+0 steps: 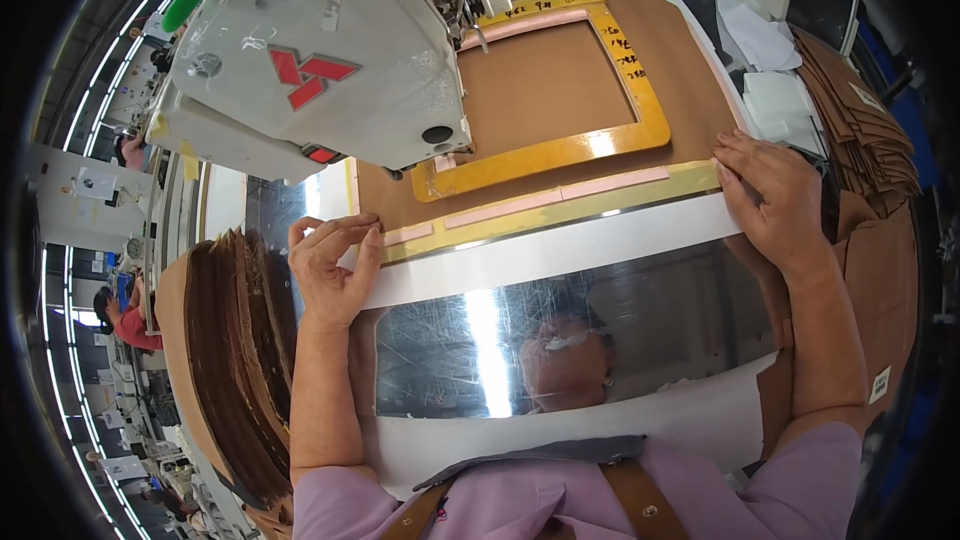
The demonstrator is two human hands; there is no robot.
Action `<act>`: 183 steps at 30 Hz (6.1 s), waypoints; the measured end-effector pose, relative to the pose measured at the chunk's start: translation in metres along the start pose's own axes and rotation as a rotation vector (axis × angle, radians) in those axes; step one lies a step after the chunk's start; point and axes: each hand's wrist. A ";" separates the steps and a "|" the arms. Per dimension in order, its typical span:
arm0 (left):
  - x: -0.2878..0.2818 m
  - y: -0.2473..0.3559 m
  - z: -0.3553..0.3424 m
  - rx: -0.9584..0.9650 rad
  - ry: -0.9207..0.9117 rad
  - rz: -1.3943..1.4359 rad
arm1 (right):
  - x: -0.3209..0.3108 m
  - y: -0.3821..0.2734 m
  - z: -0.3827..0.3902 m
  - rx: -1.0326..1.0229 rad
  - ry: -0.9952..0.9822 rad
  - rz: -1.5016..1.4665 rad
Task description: Operating an industrial sewing machine to stitch leather panels and labels for handbags.
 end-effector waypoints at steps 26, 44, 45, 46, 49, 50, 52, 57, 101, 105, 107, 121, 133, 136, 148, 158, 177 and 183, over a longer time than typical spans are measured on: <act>0.002 0.010 -0.003 -0.098 -0.360 -0.254 | -0.003 0.001 0.001 0.026 -0.181 0.091; -0.004 0.015 -0.003 0.103 -0.195 -0.014 | -0.003 0.002 0.005 0.086 -0.334 0.168; -0.003 0.015 -0.003 0.099 -0.185 -0.010 | -0.003 0.002 0.006 0.088 -0.335 0.172; -0.004 0.014 -0.003 0.095 -0.176 -0.008 | -0.003 0.001 0.006 0.085 -0.338 0.174; -0.003 0.013 -0.002 0.077 -0.134 0.011 | -0.003 0.001 0.007 0.082 -0.340 0.180; -0.003 0.013 -0.002 0.078 -0.133 0.012 | -0.003 0.001 0.007 0.080 -0.339 0.183; -0.003 0.013 -0.004 0.092 -0.100 -0.025 | -0.002 0.001 0.007 0.080 -0.339 0.182; 0.000 0.012 -0.003 0.104 -0.068 -0.022 | -0.003 0.001 0.007 0.087 -0.339 0.171; -0.038 0.046 0.107 -0.108 -0.252 -0.122 | -0.069 0.047 0.008 0.180 0.250 0.247; -0.037 0.047 0.102 -0.075 -0.211 -0.100 | -0.090 0.105 -0.017 0.269 0.231 0.454; -0.037 0.049 0.099 -0.069 -0.195 -0.091 | -0.088 0.123 -0.021 0.305 0.188 0.532; -0.025 0.099 0.037 0.064 -0.063 0.081 | -0.106 0.050 -0.026 -0.038 0.610 0.222; 0.065 0.130 -0.043 -0.575 -0.159 1.223 | 0.042 -0.100 -0.033 -0.291 0.107 -0.312; 0.062 0.125 -0.035 -0.514 -0.022 1.353 | 0.052 -0.085 -0.060 -0.202 0.077 -0.471; 0.066 -0.046 -0.065 -0.536 -0.043 0.831 | 0.079 -0.055 -0.158 -0.139 -0.498 -0.473; 0.130 -0.087 -0.138 -0.689 -0.107 1.996 | 0.106 -0.045 -0.185 -0.075 -0.456 -0.474; 0.136 -0.087 -0.159 -0.057 -0.056 0.364 | 0.105 -0.004 -0.186 0.366 -0.277 -0.309; 0.122 -0.076 -0.161 0.203 -0.083 0.165 | 0.102 -0.005 -0.187 0.421 -0.329 -0.316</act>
Point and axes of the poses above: each hand's wrist, its own z-axis away from the middle knuckle, its own x-axis out of the palm, y = z × x, and after that the axes turned 9 degrees about x, right-handed
